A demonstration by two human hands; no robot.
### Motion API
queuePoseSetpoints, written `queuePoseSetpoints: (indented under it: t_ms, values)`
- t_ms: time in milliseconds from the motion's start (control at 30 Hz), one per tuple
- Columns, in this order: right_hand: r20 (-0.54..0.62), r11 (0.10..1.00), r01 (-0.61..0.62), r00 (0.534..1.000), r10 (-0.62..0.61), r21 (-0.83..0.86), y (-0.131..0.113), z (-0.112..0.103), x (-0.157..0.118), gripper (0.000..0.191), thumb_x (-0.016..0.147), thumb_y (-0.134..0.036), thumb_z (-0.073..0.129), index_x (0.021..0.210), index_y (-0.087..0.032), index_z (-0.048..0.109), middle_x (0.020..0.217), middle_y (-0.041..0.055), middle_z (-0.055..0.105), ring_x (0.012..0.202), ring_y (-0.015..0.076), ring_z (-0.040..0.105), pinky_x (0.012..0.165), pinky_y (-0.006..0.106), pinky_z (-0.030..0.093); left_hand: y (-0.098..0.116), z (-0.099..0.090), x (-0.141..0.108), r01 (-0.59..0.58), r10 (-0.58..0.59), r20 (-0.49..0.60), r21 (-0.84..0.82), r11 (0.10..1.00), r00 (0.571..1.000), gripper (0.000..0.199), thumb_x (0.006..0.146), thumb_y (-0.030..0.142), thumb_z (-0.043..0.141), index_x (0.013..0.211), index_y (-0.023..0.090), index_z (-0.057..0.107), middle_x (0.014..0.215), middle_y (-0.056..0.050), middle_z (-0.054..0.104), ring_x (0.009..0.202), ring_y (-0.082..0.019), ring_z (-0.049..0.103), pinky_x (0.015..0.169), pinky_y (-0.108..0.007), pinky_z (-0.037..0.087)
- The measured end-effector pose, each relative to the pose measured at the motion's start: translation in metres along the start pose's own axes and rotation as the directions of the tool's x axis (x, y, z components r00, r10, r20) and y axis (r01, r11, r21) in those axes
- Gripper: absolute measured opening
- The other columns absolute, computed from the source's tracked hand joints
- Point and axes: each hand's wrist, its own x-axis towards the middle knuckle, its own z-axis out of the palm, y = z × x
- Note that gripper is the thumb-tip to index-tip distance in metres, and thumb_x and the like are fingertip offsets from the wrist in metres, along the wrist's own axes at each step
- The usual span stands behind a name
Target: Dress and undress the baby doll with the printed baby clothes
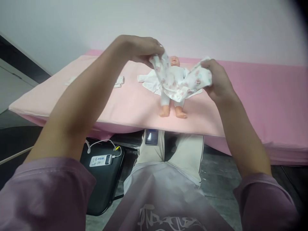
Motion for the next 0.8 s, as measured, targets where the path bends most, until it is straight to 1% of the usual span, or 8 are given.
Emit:
queuePoseSetpoints:
  t_ms: [167,267,333,433,567,600,700,800]
  values:
    - [0.145,0.998,0.042,0.989,-0.036,-0.039,-0.026,0.06,0.007,0.039,0.099,-0.071,0.068,0.102,-0.032,0.068,0.105,0.0086,0.076,0.125,0.0377,0.07,0.098,0.054,0.068,0.032,0.047,0.012,-0.125,0.169,0.152,-0.26,0.957,0.974,0.016,0.098,0.024,0.059,0.083,0.019,0.065,0.084,-0.006,0.069,0.086,-0.02,0.072,0.106,-0.047,0.063]
    - [0.227,0.993,0.1,0.971,-0.082,-0.069,-0.04,0.07,0.005,0.058,0.093,-0.09,0.063,0.115,-0.037,0.072,0.105,0.0099,0.077,0.131,0.0424,0.065,0.104,0.058,0.064,0.041,0.052,0.014,-0.131,0.202,0.122,-0.43,0.893,0.972,0.033,0.103,0.046,0.061,0.081,0.022,0.062,0.084,-0.005,0.069,0.083,-0.019,0.066,0.102,-0.045,0.063]
    - [0.259,0.989,0.141,0.958,-0.124,-0.048,-0.042,0.066,0.003,0.066,0.089,-0.096,0.063,0.122,-0.039,0.073,0.113,0.0096,0.079,0.138,0.0423,0.061,0.11,0.057,0.062,0.043,0.047,0.012,-0.117,0.179,0.124,-0.392,0.913,0.976,0.031,0.103,0.046,0.069,0.086,0.02,0.066,0.088,-0.004,0.07,0.086,-0.018,0.067,0.103,-0.042,0.061]
    - [0.229,0.982,0.188,0.954,-0.191,0.038,-0.027,0.053,0.001,0.064,0.094,-0.092,0.061,0.128,-0.039,0.07,0.138,0.0055,0.075,0.145,0.0374,0.059,0.12,0.051,0.058,0.047,0.032,0.004,-0.118,0.139,0.085,-0.208,0.971,0.987,0.014,0.098,0.027,0.078,0.101,0.014,0.073,0.094,-0.003,0.072,0.093,-0.017,0.071,0.104,-0.04,0.06]
    - [-0.077,0.981,0.189,0.978,-0.192,-0.042,0.021,0.056,-0.001,0.07,0.091,-0.093,0.066,0.139,-0.042,0.062,0.163,0.0017,0.061,0.161,0.0314,0.049,0.119,0.047,0.059,0.045,0.002,-0.01,-0.123,0.123,-0.006,-0.086,0.989,0.992,0.034,0.097,0.021,0.086,0.128,0.013,0.076,0.102,0.0,0.075,0.107,-0.017,0.071,0.117,-0.042,0.056]
    - [-0.075,0.987,0.158,0.984,-0.16,-0.039,0.034,0.062,-0.001,0.078,0.087,-0.096,0.068,0.142,-0.043,0.061,0.163,0.0017,0.062,0.163,0.0314,0.047,0.115,0.048,0.061,0.041,-0.007,-0.012,-0.128,0.127,-0.011,-0.081,0.988,0.992,0.037,0.097,0.025,0.089,0.129,0.014,0.076,0.097,0.0,0.073,0.109,-0.018,0.069,0.12,-0.042,0.054]
    - [0.222,0.986,-0.009,0.975,-0.028,0.167,0.064,0.093,0.001,0.091,0.077,-0.098,0.077,0.145,-0.039,0.064,0.155,0.0012,0.071,0.153,0.031,0.057,0.107,0.05,0.065,0.012,-0.041,-0.014,-0.119,0.119,0.007,-0.062,0.991,0.993,0.044,0.095,0.042,0.095,0.127,0.019,0.076,0.078,0.002,0.064,0.105,-0.018,0.06,0.126,-0.041,0.049]
    - [0.328,0.939,-0.112,0.945,-0.001,0.324,0.083,0.134,0.012,0.088,0.068,-0.09,0.089,0.134,-0.036,0.072,0.141,-0.0022,0.079,0.145,0.03,0.062,0.111,0.051,0.063,-0.035,-0.078,-0.025,0.101,-0.096,-0.104,0.042,0.994,0.99,0.047,0.092,0.043,0.098,0.123,0.013,0.077,0.086,0.003,0.074,0.107,-0.015,0.062,0.125,-0.036,0.046]
